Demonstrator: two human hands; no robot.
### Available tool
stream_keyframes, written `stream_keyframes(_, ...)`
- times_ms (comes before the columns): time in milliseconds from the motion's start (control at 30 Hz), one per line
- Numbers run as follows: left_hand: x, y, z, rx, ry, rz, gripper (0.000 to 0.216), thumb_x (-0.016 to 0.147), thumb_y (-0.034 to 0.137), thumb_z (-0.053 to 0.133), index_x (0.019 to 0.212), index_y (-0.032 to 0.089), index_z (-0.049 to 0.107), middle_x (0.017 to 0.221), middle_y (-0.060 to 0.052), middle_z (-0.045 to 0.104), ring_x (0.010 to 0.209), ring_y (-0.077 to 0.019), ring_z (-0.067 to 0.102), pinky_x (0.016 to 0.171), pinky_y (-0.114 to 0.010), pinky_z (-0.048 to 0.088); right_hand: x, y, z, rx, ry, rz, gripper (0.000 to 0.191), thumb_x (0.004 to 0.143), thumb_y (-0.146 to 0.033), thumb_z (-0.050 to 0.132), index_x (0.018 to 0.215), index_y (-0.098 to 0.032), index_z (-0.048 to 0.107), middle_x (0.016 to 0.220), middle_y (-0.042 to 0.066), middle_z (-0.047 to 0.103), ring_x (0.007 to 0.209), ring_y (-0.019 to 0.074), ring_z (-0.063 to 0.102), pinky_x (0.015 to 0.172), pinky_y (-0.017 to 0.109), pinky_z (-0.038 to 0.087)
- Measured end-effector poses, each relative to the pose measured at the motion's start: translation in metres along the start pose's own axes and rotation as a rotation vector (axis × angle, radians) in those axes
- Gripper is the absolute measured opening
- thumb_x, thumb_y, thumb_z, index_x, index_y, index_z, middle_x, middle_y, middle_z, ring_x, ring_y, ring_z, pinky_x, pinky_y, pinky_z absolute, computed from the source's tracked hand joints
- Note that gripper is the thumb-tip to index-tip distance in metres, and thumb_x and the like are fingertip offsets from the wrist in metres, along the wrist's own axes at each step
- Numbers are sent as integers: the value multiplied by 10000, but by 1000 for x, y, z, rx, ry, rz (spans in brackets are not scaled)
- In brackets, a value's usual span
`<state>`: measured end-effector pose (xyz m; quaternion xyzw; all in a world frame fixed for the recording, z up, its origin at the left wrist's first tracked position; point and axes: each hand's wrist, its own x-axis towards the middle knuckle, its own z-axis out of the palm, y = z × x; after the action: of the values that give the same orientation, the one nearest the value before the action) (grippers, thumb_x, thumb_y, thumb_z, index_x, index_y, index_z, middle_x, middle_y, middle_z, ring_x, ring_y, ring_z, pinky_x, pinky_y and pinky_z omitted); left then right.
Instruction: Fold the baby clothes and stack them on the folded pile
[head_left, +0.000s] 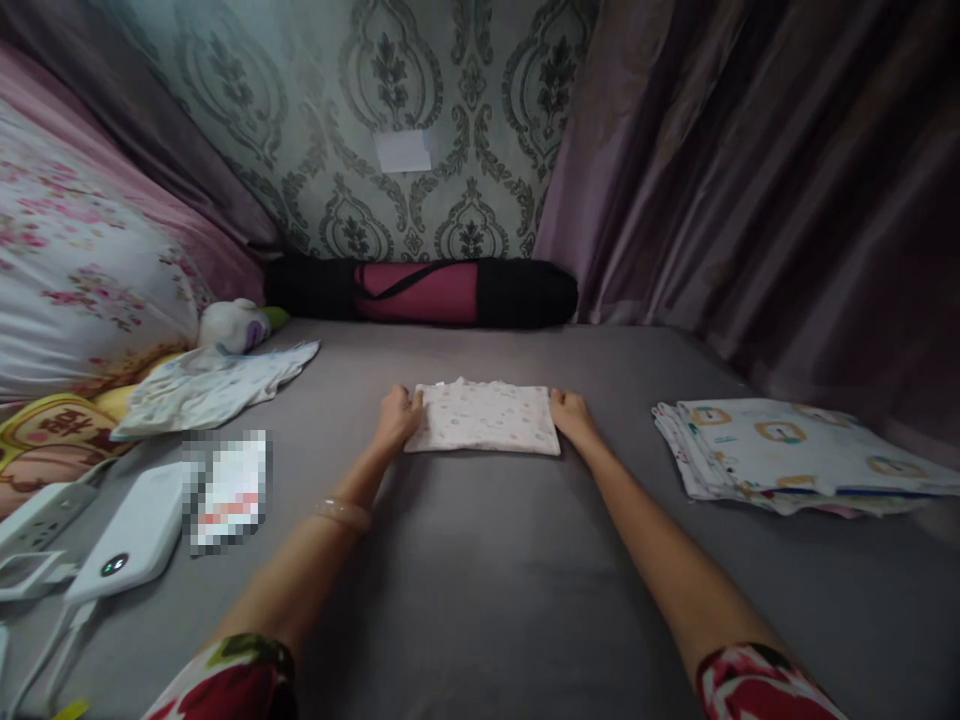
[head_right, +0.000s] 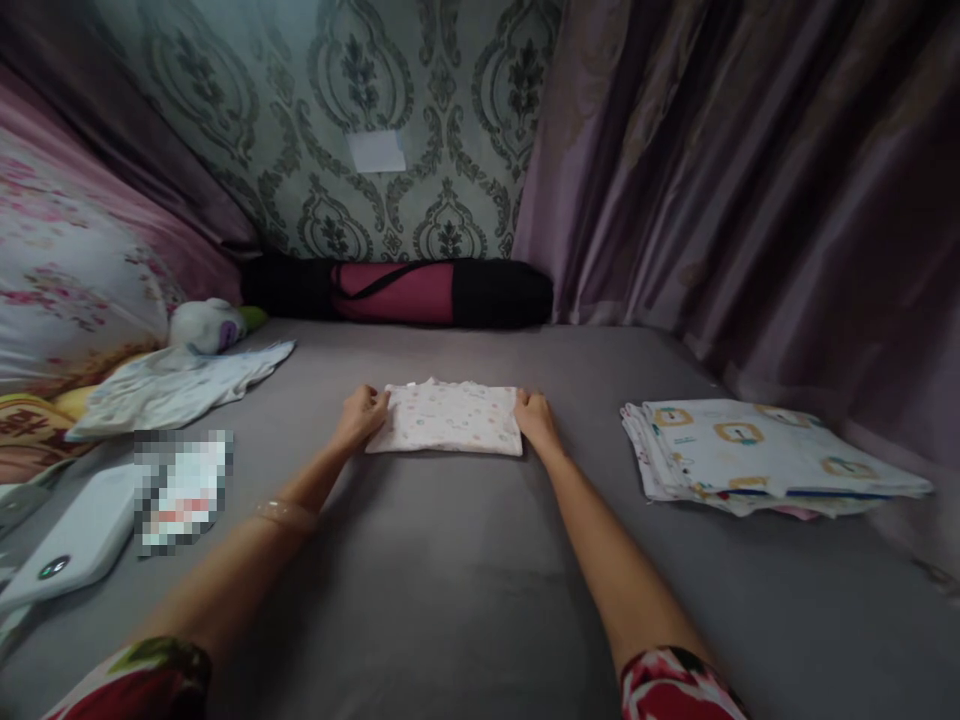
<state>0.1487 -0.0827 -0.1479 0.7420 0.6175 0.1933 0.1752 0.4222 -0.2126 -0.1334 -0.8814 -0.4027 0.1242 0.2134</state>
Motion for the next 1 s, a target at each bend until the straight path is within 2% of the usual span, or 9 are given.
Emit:
stream_keyframes(100,-11,-5,-3,26,-29,56,320,907,320,438,1125,90,484,989,-176,655,962,-249,621,811,-321,448,-11,5,1,-6,13,-34,388,962,-324,324,1194,-107,548,1093,175,665,1030,238,619,822,294,439)
stream_keyframes(200,-26,-3,-4,116,-37,194,308,919,230,398,1195,98,431,1076,-170,619,1001,-229,599,831,-309,443,-28,2,5,-90,36,-105,369,956,-310,354,1250,-128,483,1131,180,630,1033,253,605,839,329,431)
stream_keyframes(333,-38,7,-12,287,-36,245,294,937,201,345,1205,120,433,1142,-176,558,1002,-238,587,804,-324,454,-43,-7,2,-259,34,-168,318,953,-253,345,1202,-136,505,1132,181,593,1011,264,597,827,364,431)
stream_keyframes(400,-40,15,-18,358,-10,294,272,940,211,347,1166,127,474,1120,-169,560,1024,-250,570,834,-343,449,-46,-14,-1,-327,84,-218,322,942,-182,314,1173,-116,528,1118,187,589,1011,267,587,834,374,425)
stream_keyframes(500,-42,31,-16,352,-2,478,287,958,239,321,1144,143,517,1146,-147,575,1089,-240,539,926,-353,417,-46,-30,3,-349,126,-439,364,917,-106,285,1153,-114,561,1146,177,593,1088,253,538,921,373,386)
stream_keyframes(633,-45,51,9,291,-116,672,365,976,286,290,1225,141,514,1298,-128,545,1231,-228,472,1055,-372,333,-44,-52,28,-270,0,-724,433,932,-134,275,1293,-113,513,1376,133,498,1291,219,398,1081,359,262)
stream_keyframes(733,-46,53,27,319,-143,675,461,983,347,265,1341,121,449,1430,-125,444,1351,-268,347,1126,-435,229,-40,-58,43,-274,-72,-752,485,948,-199,269,1398,-88,415,1494,113,358,1397,232,241,1139,400,155)
stream_keyframes(800,-46,49,33,340,-158,667,512,985,377,241,1401,118,393,1472,-120,391,1382,-282,295,1143,-458,185,-38,-56,47,-279,-104,-740,509,956,-256,272,1426,-95,379,1514,102,320,1411,242,209,1144,422,136)
stream_keyframes(1000,-52,40,34,363,-142,632,567,976,458,192,1474,205,284,1532,-87,280,1414,-346,188,1116,-593,126,-40,-46,46,-283,-89,-733,542,943,-330,306,1461,-174,338,1542,62,261,1421,252,175,1145,444,104)
